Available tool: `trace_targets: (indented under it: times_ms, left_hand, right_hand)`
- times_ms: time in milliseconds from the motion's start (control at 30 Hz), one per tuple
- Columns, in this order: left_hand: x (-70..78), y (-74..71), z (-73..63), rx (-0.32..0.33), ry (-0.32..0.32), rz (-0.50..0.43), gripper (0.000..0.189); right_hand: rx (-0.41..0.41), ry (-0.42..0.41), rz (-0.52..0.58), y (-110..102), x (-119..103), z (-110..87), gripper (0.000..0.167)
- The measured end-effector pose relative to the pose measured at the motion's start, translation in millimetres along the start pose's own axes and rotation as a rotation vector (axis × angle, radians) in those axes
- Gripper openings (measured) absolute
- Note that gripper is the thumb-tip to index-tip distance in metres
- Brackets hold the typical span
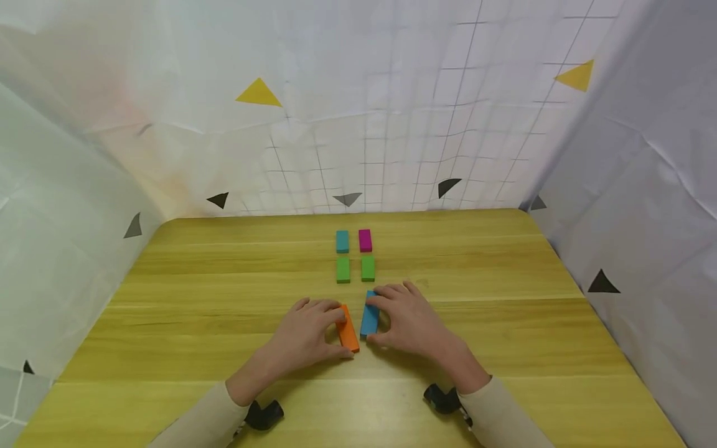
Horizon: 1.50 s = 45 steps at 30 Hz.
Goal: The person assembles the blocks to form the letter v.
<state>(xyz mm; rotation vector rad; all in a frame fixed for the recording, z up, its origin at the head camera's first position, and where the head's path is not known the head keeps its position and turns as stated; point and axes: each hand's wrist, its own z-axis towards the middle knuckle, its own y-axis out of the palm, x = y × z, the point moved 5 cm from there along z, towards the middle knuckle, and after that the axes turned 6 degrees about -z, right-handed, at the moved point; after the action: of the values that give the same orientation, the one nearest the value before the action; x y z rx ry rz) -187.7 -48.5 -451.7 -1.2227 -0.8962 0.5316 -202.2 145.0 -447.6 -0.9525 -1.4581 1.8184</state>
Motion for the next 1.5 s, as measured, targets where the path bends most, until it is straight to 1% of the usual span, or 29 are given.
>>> trace_targets:
  times_ms: [167, 367, 500, 833, 1100, 1300, 1500]
  left_hand:
    - [0.6, -1.0, -0.8, 0.002, 0.003, -0.003, 0.059]
    - [-1.3, -0.9, -2.2, -0.014, -0.013, 0.003, 0.061]
    - [-2.2, -1.7, -2.3, -0.013, -0.012, 0.000, 0.059]
    - [-2.1, -4.5, -2.3, 0.015, -0.001, -0.013, 0.053]
    - [0.4, -3.8, -0.6, -0.003, 0.006, -0.002, 0.056]
    - [1.2, -3.5, 0.1, -0.007, 0.007, 0.008, 0.057]
    - [1.0, -1.5, 0.7, -0.010, 0.005, 0.005, 0.057]
  right_hand:
    - [0.007, 0.010, -0.016, -0.7, -2.4, -3.1, 0.070]
    - [0.036, 0.004, -0.018, -2.5, -7.0, -4.7, 0.070]
    - [0.052, 0.009, -0.023, -3.3, -9.1, -6.2, 0.071]
    - [0.044, 0.027, -0.037, -2.6, -13.5, -13.6, 0.072]
    - [0.060, 0.051, -0.048, -1.5, -16.0, -20.2, 0.071]
    - [0.076, 0.062, -0.054, -0.8, -17.8, -22.2, 0.070]
    - [0.076, 0.064, -0.059, 0.1, -18.0, -23.9, 0.069]
